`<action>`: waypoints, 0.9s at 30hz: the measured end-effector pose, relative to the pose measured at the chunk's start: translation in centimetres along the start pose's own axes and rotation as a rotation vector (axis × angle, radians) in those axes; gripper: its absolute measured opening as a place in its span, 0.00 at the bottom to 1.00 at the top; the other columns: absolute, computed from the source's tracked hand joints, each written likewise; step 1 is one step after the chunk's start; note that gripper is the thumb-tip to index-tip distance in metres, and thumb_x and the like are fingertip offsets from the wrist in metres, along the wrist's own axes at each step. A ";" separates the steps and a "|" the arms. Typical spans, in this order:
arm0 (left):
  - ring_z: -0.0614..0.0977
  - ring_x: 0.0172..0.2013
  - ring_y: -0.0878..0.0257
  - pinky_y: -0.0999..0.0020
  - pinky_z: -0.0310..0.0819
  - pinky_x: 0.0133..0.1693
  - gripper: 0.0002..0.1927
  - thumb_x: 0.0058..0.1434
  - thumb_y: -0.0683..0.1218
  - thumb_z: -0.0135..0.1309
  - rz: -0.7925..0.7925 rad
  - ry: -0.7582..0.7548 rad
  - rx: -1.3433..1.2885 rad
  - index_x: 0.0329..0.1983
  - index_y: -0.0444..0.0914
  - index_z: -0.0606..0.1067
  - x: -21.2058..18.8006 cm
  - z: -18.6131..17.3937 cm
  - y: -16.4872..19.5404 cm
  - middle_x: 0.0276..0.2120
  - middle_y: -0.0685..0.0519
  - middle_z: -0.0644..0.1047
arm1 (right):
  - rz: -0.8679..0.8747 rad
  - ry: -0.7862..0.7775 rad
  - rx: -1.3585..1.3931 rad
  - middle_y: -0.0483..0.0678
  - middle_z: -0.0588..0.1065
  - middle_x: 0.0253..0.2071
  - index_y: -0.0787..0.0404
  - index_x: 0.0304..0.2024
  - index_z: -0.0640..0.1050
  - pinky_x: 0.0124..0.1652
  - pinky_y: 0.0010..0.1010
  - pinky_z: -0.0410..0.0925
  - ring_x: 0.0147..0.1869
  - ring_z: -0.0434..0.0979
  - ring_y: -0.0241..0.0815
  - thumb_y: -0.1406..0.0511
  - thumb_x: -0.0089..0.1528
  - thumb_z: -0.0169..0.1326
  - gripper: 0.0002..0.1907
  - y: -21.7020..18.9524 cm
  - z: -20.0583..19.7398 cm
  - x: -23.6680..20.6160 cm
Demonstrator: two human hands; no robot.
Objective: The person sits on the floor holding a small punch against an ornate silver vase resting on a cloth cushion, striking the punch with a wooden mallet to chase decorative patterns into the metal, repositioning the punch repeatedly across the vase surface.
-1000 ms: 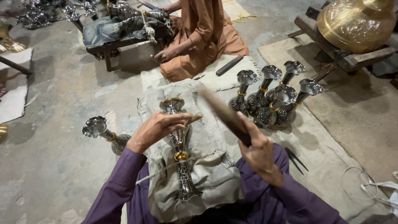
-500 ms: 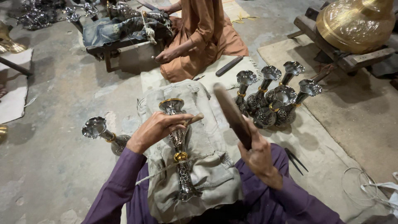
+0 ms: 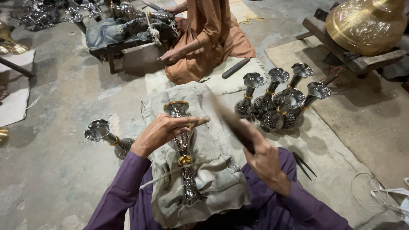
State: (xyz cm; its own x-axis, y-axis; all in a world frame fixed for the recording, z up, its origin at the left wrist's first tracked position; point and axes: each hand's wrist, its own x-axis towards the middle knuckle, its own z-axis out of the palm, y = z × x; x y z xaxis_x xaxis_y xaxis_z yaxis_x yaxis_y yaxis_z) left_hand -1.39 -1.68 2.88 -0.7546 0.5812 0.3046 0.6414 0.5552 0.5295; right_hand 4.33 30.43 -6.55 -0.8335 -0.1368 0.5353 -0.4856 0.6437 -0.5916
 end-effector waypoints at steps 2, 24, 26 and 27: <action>0.81 0.23 0.56 0.57 0.74 0.30 0.24 0.57 0.43 0.62 -0.013 0.000 0.001 0.59 0.50 0.78 0.0 0.0 0.0 0.32 0.50 0.84 | 0.030 -0.101 -0.256 0.47 0.81 0.41 0.47 0.71 0.63 0.24 0.32 0.75 0.26 0.79 0.41 0.71 0.60 0.55 0.37 0.6 0.0 0.1; 0.86 0.29 0.55 0.62 0.77 0.32 0.21 0.62 0.44 0.61 -0.005 0.181 -0.061 0.59 0.44 0.76 -0.1 1.0 0.3 0.31 0.48 0.83 | -0.026 -0.084 0.017 0.54 0.74 0.50 0.49 0.68 0.67 0.44 0.42 0.76 0.46 0.81 0.52 0.70 0.54 0.59 0.39 -2.0 -2.5 3.3; 0.85 0.27 0.54 0.61 0.77 0.31 0.22 0.60 0.44 0.61 -0.049 0.155 -0.082 0.60 0.46 0.76 -0.1 0.9 0.4 0.31 0.48 0.84 | -0.030 -0.035 0.081 0.52 0.74 0.49 0.50 0.66 0.70 0.45 0.40 0.76 0.48 0.81 0.49 0.72 0.52 0.56 0.38 -1.4 -2.3 3.5; 0.85 0.26 0.54 0.60 0.77 0.31 0.23 0.60 0.45 0.61 -0.073 0.144 -0.094 0.60 0.46 0.76 -0.1 1.0 0.4 0.31 0.49 0.84 | -0.034 -0.046 0.144 0.51 0.74 0.47 0.52 0.65 0.70 0.45 0.39 0.75 0.46 0.80 0.49 0.72 0.54 0.56 0.34 -1.0 -2.2 3.7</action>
State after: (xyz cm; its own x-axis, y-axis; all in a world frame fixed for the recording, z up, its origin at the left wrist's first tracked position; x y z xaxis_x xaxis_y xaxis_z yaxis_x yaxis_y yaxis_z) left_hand -0.91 -0.91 2.34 -0.8150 0.4465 0.3694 0.5736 0.5309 0.6238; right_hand 2.33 30.90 -2.63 -0.8256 -0.1935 0.5301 -0.5437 0.5241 -0.6555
